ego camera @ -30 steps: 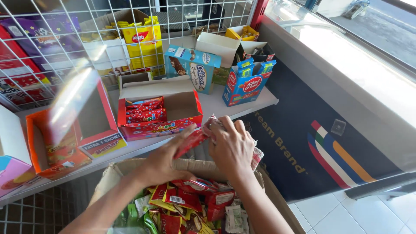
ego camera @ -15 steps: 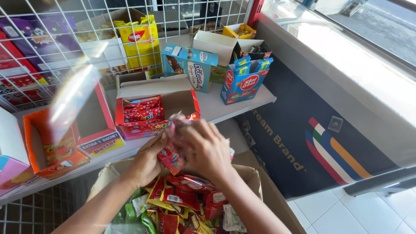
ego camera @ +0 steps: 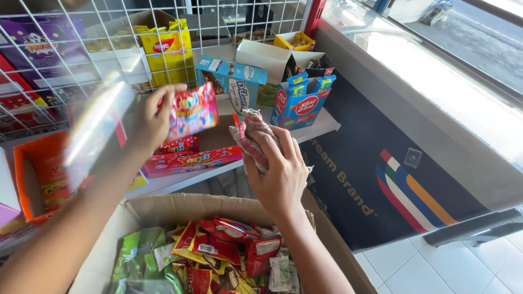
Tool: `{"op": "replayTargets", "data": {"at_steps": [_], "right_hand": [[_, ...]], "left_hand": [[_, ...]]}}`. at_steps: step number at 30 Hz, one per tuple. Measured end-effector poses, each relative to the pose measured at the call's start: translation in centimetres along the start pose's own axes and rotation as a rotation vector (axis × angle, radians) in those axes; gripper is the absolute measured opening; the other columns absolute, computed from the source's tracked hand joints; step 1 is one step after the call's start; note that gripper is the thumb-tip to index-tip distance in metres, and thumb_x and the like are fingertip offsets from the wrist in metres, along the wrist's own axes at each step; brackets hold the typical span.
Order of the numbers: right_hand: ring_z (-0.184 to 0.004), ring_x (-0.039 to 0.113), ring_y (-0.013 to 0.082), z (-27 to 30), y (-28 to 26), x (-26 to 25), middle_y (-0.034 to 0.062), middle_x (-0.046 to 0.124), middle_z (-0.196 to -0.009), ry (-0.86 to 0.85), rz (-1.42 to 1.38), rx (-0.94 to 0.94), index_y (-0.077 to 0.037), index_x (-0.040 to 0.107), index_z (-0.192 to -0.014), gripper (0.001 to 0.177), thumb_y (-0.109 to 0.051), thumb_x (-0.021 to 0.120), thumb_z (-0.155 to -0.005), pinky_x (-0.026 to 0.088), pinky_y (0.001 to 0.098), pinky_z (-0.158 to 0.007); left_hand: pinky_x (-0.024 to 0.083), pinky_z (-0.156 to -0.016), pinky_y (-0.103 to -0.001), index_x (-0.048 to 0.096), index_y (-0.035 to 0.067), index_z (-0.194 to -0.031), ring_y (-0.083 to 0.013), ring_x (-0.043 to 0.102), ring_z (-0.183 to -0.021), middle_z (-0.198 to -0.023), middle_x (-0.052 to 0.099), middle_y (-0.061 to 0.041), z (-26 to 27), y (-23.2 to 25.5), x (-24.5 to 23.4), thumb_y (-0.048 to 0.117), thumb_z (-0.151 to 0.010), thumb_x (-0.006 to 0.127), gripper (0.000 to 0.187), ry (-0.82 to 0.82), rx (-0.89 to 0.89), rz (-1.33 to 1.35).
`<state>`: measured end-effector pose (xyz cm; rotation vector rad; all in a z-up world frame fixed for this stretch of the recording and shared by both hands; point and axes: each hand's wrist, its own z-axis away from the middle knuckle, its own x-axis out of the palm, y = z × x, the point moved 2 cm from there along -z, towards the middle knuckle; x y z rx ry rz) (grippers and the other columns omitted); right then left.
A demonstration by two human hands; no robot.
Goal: Wiping snack packets with a cloth and placing them into display boxes on a retail shelf.
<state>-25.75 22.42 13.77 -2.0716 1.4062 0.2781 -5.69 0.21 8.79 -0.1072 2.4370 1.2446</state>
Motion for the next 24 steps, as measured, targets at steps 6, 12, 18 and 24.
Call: {"op": "replayTargets", "data": {"at_steps": [6,12,18,24], "right_hand": [[-0.105,0.072,0.0303,0.1,0.3,-0.3,0.0100,0.069,-0.121,0.081,-0.103,0.028,-0.013,0.071,-0.117,0.036,-0.012,0.077,-0.082,0.058,0.0389,-0.088],[-0.103,0.074,0.0293,0.2,0.1,-0.3,0.0095,0.070,-0.119,0.068,-0.135,0.056,-0.013,0.072,-0.116,0.034,-0.011,0.077,-0.083,0.059,0.0373,-0.087],[-0.104,0.074,0.0288,0.2,0.2,-0.1,0.0101,0.070,-0.119,0.047,-0.168,0.083,-0.012,0.072,-0.117,0.035,-0.010,0.077,-0.082,0.059,0.0362,-0.088],[-0.106,0.074,0.0291,0.1,0.0,0.1,0.0105,0.069,-0.120,0.031,-0.182,0.091,-0.012,0.072,-0.118,0.035,-0.010,0.077,-0.084,0.058,0.0366,-0.090]], "left_hand": [[0.055,-0.093,-0.034,0.067,0.007,-0.123,-0.0182,0.072,-0.104,-0.116,0.075,-0.009,-3.9,-3.4,3.6,0.019,-0.112,0.047,0.026,-0.174,0.208,-0.041],[0.057,-0.090,-0.037,0.062,0.006,-0.127,-0.0228,0.073,-0.109,-0.119,0.075,-0.014,-4.0,-9.7,8.1,0.013,-0.111,0.048,0.022,-0.167,0.276,-0.019],[0.058,-0.078,-0.041,0.064,0.017,-0.131,-0.0314,0.076,-0.090,-0.101,0.075,-0.018,-3.7,-5.5,7.0,0.013,-0.092,0.070,0.039,-0.332,0.166,-0.228],[0.059,-0.076,-0.037,0.075,0.023,-0.118,-0.0241,0.078,-0.086,-0.102,0.078,-0.012,-4.6,-5.7,7.1,0.016,-0.082,0.084,0.038,-0.223,0.030,-0.291]]}}
